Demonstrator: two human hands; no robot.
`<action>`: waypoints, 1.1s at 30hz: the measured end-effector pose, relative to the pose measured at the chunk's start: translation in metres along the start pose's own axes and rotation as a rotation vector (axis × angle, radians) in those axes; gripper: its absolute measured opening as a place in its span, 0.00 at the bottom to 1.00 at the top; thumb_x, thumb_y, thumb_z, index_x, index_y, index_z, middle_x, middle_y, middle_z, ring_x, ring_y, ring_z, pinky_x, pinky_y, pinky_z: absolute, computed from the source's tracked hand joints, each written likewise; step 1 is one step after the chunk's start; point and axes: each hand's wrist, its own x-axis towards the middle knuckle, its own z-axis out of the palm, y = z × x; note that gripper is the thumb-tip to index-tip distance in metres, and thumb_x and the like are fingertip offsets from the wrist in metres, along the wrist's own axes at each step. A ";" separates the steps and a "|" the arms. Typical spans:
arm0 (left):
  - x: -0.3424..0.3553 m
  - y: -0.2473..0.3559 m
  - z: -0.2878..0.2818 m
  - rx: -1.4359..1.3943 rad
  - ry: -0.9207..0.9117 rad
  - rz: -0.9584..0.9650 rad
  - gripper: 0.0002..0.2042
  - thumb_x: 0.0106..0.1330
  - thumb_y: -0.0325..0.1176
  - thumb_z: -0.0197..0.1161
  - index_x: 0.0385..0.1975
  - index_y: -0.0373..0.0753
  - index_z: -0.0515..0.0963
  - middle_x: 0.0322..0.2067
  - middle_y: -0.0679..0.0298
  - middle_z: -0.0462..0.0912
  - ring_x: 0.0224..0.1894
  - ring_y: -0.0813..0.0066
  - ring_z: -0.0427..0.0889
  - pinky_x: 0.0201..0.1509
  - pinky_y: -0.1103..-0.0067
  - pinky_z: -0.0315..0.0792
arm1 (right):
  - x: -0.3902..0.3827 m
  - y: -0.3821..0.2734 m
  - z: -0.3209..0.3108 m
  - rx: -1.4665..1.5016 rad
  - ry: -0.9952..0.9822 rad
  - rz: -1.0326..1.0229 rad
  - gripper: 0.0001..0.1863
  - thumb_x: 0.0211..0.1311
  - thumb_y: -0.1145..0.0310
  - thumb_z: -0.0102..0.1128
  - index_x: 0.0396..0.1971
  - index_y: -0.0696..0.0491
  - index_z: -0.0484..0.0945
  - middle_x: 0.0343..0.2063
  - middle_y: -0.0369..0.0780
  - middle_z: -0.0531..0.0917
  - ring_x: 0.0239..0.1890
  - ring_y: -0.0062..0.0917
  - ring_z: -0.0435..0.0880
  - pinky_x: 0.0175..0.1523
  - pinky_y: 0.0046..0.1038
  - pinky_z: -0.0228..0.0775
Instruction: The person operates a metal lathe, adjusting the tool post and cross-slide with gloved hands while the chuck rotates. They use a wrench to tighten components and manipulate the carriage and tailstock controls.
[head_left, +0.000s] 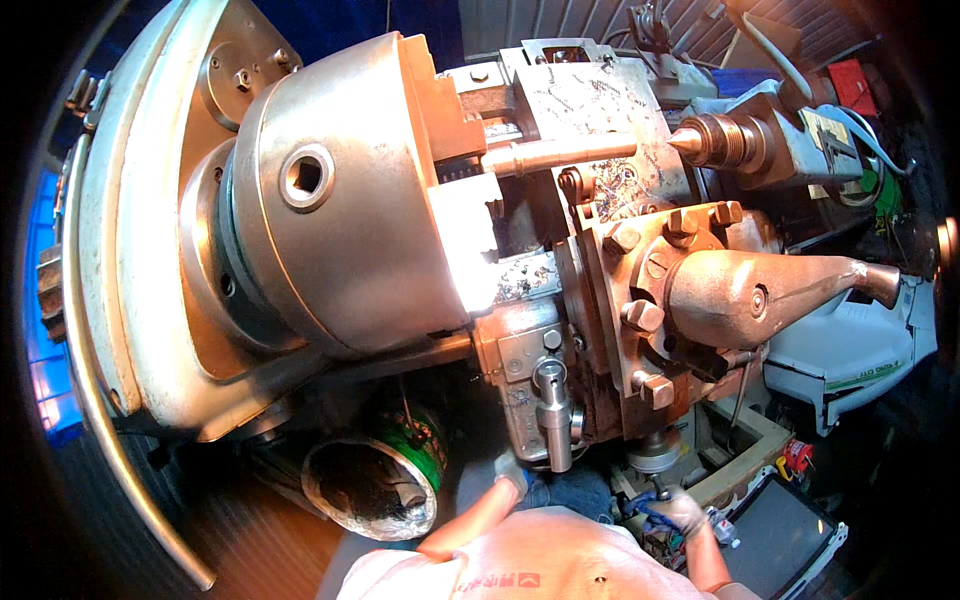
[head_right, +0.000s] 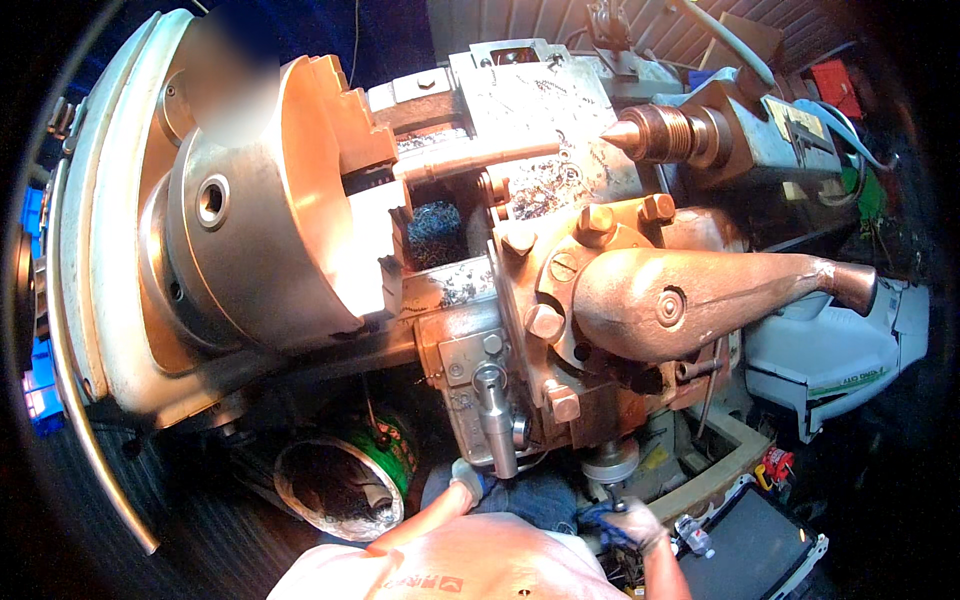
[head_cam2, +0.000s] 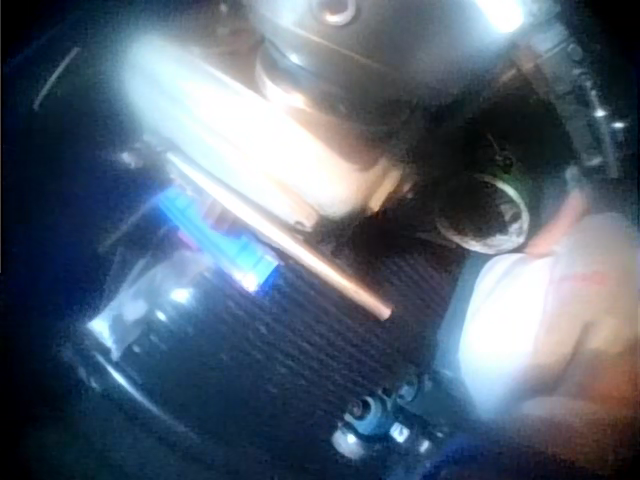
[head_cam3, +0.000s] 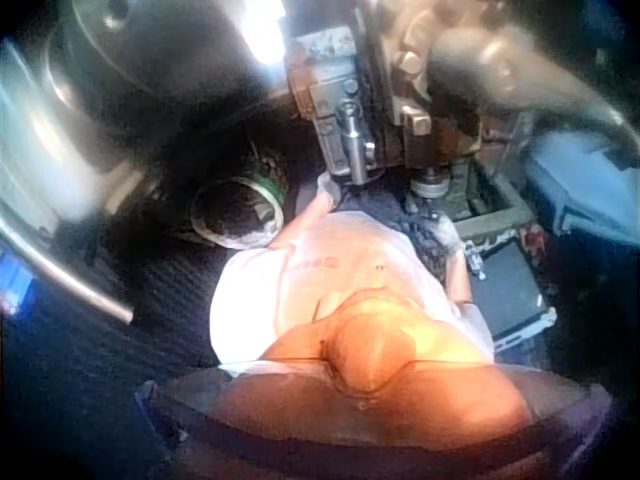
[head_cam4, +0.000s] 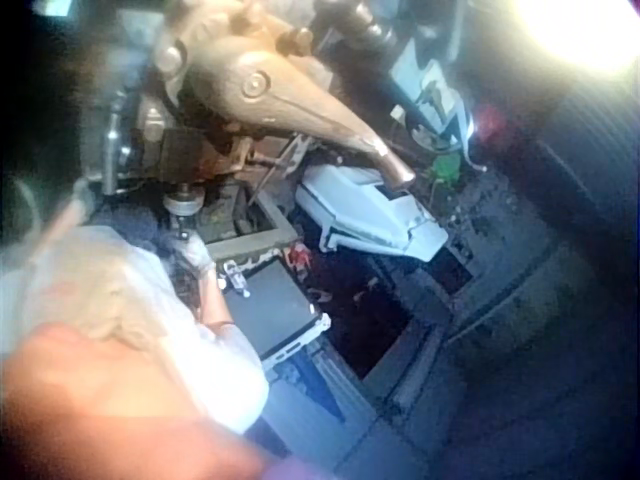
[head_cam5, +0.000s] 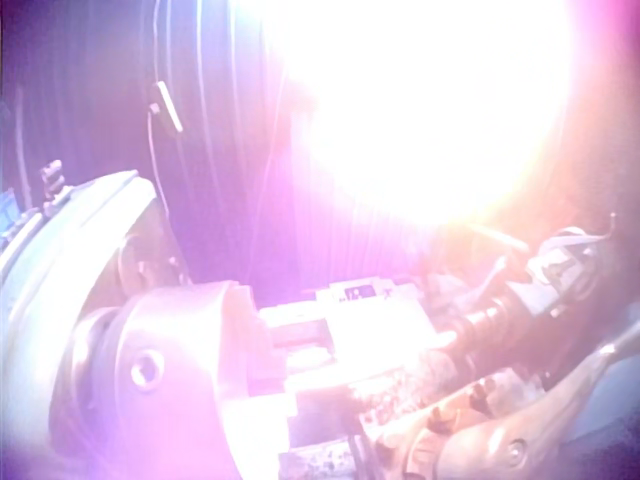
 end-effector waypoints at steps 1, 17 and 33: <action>0.000 0.003 -0.001 0.015 -0.017 -0.004 0.15 0.73 0.36 0.47 0.52 0.39 0.76 0.50 0.62 0.79 0.50 0.70 0.77 0.59 0.73 0.70 | 0.002 0.006 -0.018 -0.019 0.051 0.010 0.11 0.60 0.68 0.63 0.40 0.55 0.86 0.25 0.34 0.84 0.22 0.15 0.76 0.26 0.19 0.68; 0.027 0.024 -0.024 -0.431 -0.154 -0.349 0.15 0.70 0.35 0.51 0.50 0.36 0.77 0.49 0.56 0.80 0.50 0.61 0.79 0.59 0.68 0.72 | 0.199 0.154 0.009 -1.023 0.757 -0.491 0.16 0.63 0.58 0.54 0.47 0.46 0.81 0.47 0.46 0.82 0.51 0.43 0.79 0.57 0.45 0.68; -0.041 0.037 0.028 0.995 0.014 0.129 0.16 0.67 0.40 0.58 0.50 0.40 0.77 0.49 0.63 0.82 0.48 0.67 0.80 0.54 0.73 0.72 | 0.195 0.146 0.013 -0.912 0.807 -0.645 0.16 0.62 0.55 0.57 0.41 0.50 0.81 0.46 0.43 0.83 0.51 0.42 0.79 0.60 0.40 0.66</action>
